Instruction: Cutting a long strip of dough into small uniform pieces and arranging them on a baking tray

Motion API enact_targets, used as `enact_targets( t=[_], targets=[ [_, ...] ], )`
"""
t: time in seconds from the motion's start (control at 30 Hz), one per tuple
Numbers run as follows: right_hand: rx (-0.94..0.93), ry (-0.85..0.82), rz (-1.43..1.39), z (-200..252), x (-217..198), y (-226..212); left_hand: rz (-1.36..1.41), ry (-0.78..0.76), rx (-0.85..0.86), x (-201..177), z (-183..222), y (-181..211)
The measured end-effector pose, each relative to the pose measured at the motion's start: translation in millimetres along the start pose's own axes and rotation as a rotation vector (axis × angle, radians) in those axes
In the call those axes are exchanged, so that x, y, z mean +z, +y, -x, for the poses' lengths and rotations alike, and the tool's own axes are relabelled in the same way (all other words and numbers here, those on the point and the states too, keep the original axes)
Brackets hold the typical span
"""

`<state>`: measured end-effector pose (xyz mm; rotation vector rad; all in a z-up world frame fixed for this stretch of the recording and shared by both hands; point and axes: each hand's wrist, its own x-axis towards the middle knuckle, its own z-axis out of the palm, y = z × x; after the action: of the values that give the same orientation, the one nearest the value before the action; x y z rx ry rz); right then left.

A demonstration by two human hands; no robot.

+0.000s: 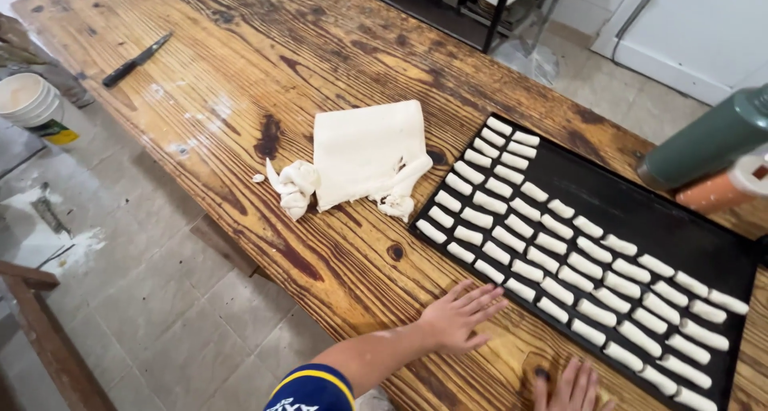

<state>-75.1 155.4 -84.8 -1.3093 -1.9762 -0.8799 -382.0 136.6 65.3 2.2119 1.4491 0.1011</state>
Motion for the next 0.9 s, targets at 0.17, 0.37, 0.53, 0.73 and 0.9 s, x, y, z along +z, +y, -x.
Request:
enact_targets(
  t=[0.17,0.37,0.53,0.73,0.9],
  targets=[
    [0.33,-0.967,-0.234,9,-45,6,0.092,0.122,-0.064,48,14,-13],
    [0.07,-0.952,-0.241,95,-181,10,-0.145,0.245,-0.013,104,127,-11],
    [0.095,-0.919,-0.239,70,-151,3,-0.287,0.374,-0.028,110,98,-18],
    [0.31,-0.989,-0.316,-47,-73,4,-0.168,0.154,-0.089,70,-37,-22],
    [0.212,-1.134,-0.29,-4,-103,12,-0.211,0.466,-0.081,89,7,-22]
  ],
)
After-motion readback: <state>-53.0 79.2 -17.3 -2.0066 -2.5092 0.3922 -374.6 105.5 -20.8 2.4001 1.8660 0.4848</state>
